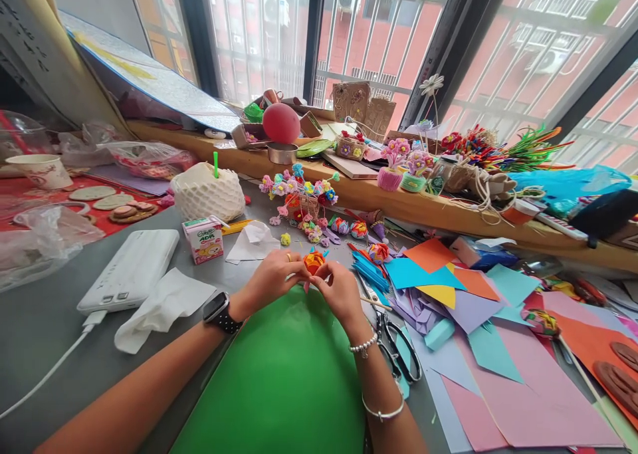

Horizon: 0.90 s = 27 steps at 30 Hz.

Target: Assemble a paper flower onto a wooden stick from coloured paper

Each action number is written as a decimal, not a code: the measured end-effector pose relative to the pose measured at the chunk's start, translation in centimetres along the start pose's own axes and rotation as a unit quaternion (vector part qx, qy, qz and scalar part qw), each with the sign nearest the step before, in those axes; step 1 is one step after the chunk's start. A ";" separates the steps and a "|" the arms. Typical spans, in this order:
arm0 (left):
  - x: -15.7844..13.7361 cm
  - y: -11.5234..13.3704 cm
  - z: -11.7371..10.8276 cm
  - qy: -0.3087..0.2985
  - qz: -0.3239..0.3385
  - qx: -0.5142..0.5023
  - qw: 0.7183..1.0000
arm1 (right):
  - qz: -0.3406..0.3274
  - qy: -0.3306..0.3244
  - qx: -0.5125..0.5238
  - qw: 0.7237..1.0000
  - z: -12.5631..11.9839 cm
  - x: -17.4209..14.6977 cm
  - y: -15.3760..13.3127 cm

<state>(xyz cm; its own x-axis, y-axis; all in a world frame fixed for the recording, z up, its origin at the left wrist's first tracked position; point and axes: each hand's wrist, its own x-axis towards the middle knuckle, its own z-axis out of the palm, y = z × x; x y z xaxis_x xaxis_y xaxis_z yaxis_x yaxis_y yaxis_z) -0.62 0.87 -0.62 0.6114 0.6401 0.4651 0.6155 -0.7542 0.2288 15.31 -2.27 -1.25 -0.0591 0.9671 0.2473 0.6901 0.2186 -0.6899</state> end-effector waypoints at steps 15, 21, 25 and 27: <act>-0.1 0.0 0.5 0.021 -0.004 -0.009 1.000 | -0.014 0.022 -0.088 0.996 -0.1 -0.1 0.2; -0.3 0.0 0.4 0.076 -0.025 -0.049 0.996 | -0.019 0.050 -0.094 0.994 -0.3 -0.1 0.3; -0.2 -0.6 0.8 0.184 -0.091 -0.137 0.969 | -0.002 0.097 -0.099 0.990 -0.9 0.0 0.7; 0.0 -1.0 1.2 0.202 -0.154 -0.242 0.937 | 0.007 0.118 -0.078 0.990 -1.2 0.0 0.7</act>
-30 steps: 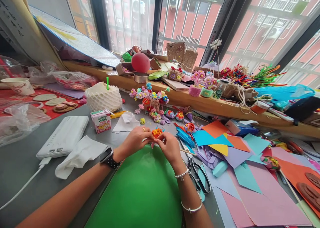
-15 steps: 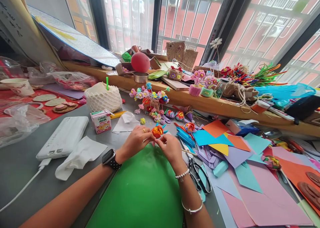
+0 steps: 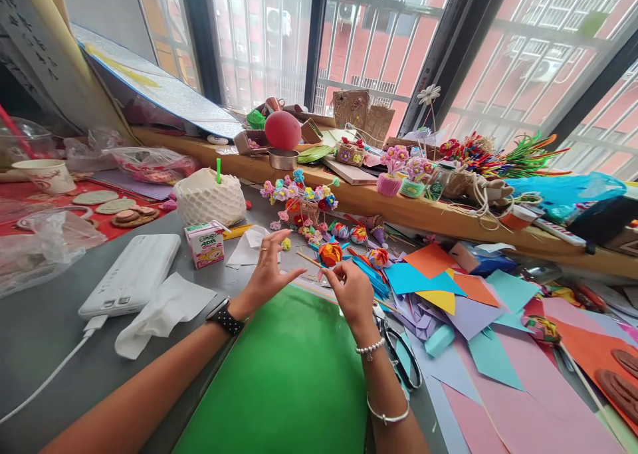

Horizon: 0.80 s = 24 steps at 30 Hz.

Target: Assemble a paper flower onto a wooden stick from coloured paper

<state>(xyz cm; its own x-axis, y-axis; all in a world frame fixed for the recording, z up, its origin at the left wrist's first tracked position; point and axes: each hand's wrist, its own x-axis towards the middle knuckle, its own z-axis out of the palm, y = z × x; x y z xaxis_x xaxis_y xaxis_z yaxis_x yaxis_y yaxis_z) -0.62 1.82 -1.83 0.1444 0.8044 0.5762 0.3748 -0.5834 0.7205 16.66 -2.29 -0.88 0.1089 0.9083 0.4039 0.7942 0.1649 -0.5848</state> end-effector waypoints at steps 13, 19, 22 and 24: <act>0.3 0.8 -0.5 -0.249 -0.221 -0.404 0.852 | 0.015 -0.136 0.179 0.974 -0.3 -0.1 -1.6; 0.1 0.8 -0.2 -0.259 -0.233 -0.439 0.828 | 0.025 -0.096 0.160 0.982 -0.3 -0.3 -1.8; 0.1 0.7 -0.2 -0.261 -0.241 -0.439 0.825 | 0.027 -0.083 0.151 0.985 -0.1 -0.3 -1.8; 0.2 0.5 -0.2 -0.262 -0.244 -0.432 0.828 | 0.023 -0.076 0.140 0.987 0.0 -0.3 -1.8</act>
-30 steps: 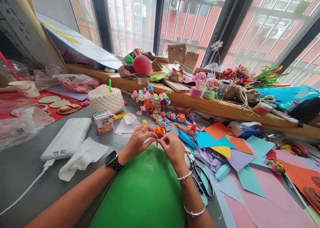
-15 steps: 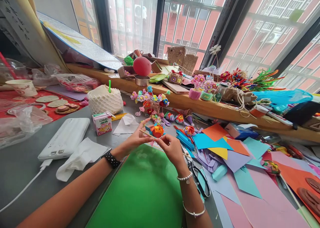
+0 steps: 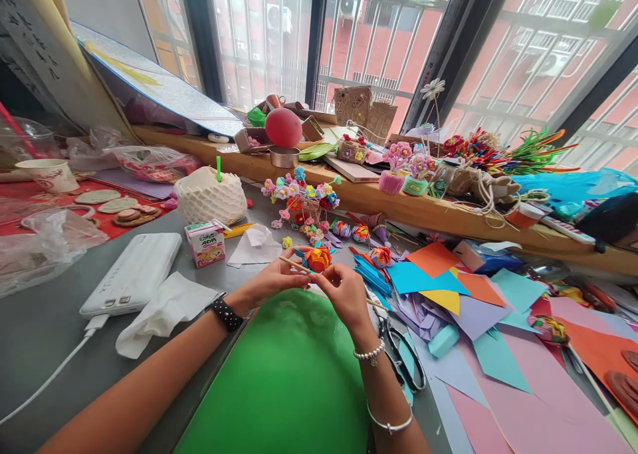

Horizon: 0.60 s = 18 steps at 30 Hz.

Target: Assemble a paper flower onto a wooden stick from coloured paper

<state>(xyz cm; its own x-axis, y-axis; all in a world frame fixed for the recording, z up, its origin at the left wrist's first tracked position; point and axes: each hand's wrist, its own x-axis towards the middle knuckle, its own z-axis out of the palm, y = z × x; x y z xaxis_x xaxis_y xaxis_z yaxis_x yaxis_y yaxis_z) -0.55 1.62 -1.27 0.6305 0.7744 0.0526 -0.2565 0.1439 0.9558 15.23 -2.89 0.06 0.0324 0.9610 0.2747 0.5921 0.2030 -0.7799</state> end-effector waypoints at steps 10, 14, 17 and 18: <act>0.0 -0.1 -0.1 0.009 0.014 0.013 1.000 | -0.023 0.002 -0.028 0.999 0.2 0.0 0.5; -0.1 -0.1 -0.1 0.006 0.017 0.017 1.000 | -0.021 0.000 -0.038 0.999 0.2 0.1 0.4; 0.1 -0.3 -0.3 0.007 0.024 0.027 0.999 | -0.020 -0.005 -0.036 0.999 0.3 0.1 0.3; 0.1 -0.3 -0.4 0.005 0.025 0.023 0.999 | -0.020 -0.008 -0.033 0.999 0.3 0.1 0.3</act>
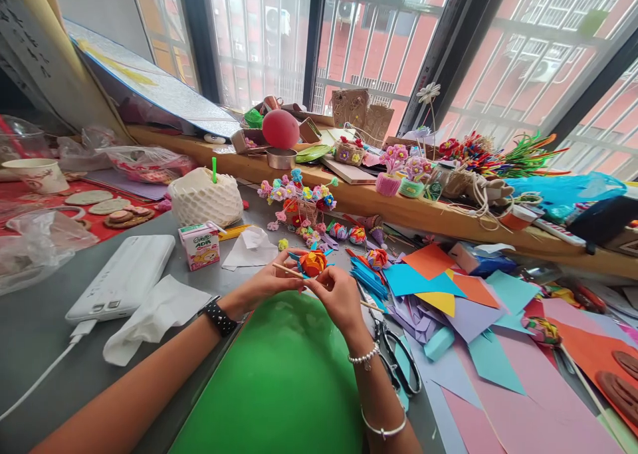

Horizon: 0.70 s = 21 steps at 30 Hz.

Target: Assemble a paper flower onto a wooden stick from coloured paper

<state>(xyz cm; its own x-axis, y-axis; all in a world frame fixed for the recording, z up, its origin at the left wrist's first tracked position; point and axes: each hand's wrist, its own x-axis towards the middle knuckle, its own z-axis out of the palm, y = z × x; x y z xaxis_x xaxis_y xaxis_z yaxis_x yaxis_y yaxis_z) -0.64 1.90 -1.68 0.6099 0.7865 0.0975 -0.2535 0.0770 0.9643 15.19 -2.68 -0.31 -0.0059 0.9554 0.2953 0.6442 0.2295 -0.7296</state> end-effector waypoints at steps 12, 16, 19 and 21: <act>-0.1 0.2 0.4 0.029 0.011 -0.017 0.999 | -0.037 0.045 -0.041 0.997 0.3 -0.3 -0.4; -0.2 0.4 0.6 0.028 0.019 -0.011 0.999 | -0.040 0.042 -0.062 0.996 0.3 -0.3 -0.5; -0.2 0.4 0.6 0.025 0.015 -0.007 1.000 | -0.033 0.037 -0.060 0.997 0.4 -0.3 -0.4; -0.2 0.4 0.5 0.021 0.014 -0.005 1.000 | -0.031 0.033 -0.056 0.997 0.4 -0.3 -0.3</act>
<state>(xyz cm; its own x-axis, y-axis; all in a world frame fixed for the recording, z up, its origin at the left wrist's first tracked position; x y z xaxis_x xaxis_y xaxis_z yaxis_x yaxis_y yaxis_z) -0.51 1.42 -1.24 0.5701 0.8137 0.1133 -0.2766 0.0603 0.9591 14.69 -2.95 -0.43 -0.0004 0.9245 0.3812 0.7253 0.2627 -0.6363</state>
